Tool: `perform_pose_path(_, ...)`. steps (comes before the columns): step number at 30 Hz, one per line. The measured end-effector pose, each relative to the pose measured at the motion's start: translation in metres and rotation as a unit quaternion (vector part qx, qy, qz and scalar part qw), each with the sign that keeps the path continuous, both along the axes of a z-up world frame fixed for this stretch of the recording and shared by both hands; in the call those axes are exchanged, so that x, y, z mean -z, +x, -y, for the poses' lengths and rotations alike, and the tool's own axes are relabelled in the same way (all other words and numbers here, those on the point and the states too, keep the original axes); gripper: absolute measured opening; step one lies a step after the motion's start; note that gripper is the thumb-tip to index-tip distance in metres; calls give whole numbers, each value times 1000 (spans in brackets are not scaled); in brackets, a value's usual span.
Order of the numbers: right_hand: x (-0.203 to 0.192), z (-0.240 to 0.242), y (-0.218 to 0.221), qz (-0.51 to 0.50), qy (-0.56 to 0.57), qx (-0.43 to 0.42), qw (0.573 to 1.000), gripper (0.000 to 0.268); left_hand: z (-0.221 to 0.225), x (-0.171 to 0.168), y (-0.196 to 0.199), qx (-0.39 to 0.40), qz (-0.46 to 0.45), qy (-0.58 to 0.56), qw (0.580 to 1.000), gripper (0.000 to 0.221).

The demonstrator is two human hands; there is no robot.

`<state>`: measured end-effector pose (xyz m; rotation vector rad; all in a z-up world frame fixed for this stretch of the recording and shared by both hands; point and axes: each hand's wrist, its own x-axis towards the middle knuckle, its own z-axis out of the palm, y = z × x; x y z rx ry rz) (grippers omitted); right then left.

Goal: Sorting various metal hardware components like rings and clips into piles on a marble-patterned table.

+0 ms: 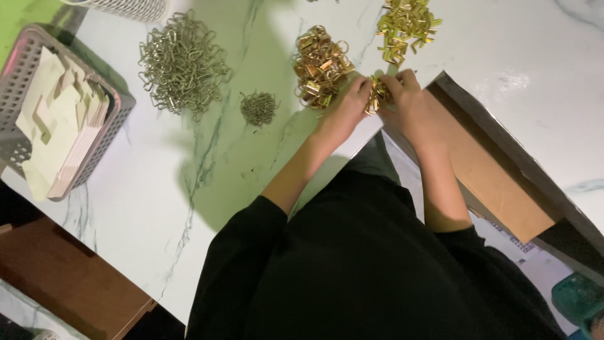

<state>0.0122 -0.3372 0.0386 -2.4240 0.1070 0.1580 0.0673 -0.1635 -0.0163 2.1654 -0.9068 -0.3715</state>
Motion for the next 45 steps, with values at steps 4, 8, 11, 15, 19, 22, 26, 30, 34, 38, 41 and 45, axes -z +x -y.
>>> perform_pose_path(4,6,15,12,10,-5,-3,1000,65,16,8,16,7,3,-7,1000,69)
perform_pose_path(8,19,30,25,43,18,4,999,65,32,13,36,8,-11,-8,1000,67)
perform_pose_path(11,21,41,34,57,15,17,998,64,45,12,49,8,-14,-2,1000,68)
perform_pose_path(15,25,54,46,83,-16,25,996,65,65,25,65,10,9,-10,1000,69)
perform_pose_path(19,37,68,56,98,-24,33,994,65,80,28,78,10,24,-14,1000,68)
perform_pose_path(22,32,71,59,104,-35,37,993,68,83,16,80,-1,16,-22,1000,67)
perform_pose_path(26,12,64,52,114,-60,20,992,66,76,0,75,-24,23,-39,999,61)
perform_pose_path(30,-23,38,32,122,-24,-50,991,55,41,-38,53,-53,-9,-29,998,47)
perform_pose_path(34,-19,5,14,143,18,-137,980,53,-24,-39,16,-55,12,-42,998,35)
perform_pose_path(38,-22,-28,-3,96,79,-248,961,45,-78,-62,-25,-87,-15,-32,996,34)
perform_pose_path(41,-14,-54,-10,70,109,-330,935,43,-105,-82,-54,-136,-49,13,989,34)
perform_pose_path(45,9,-84,-16,59,137,-418,896,38,-130,-72,-92,-213,-147,61,964,34)
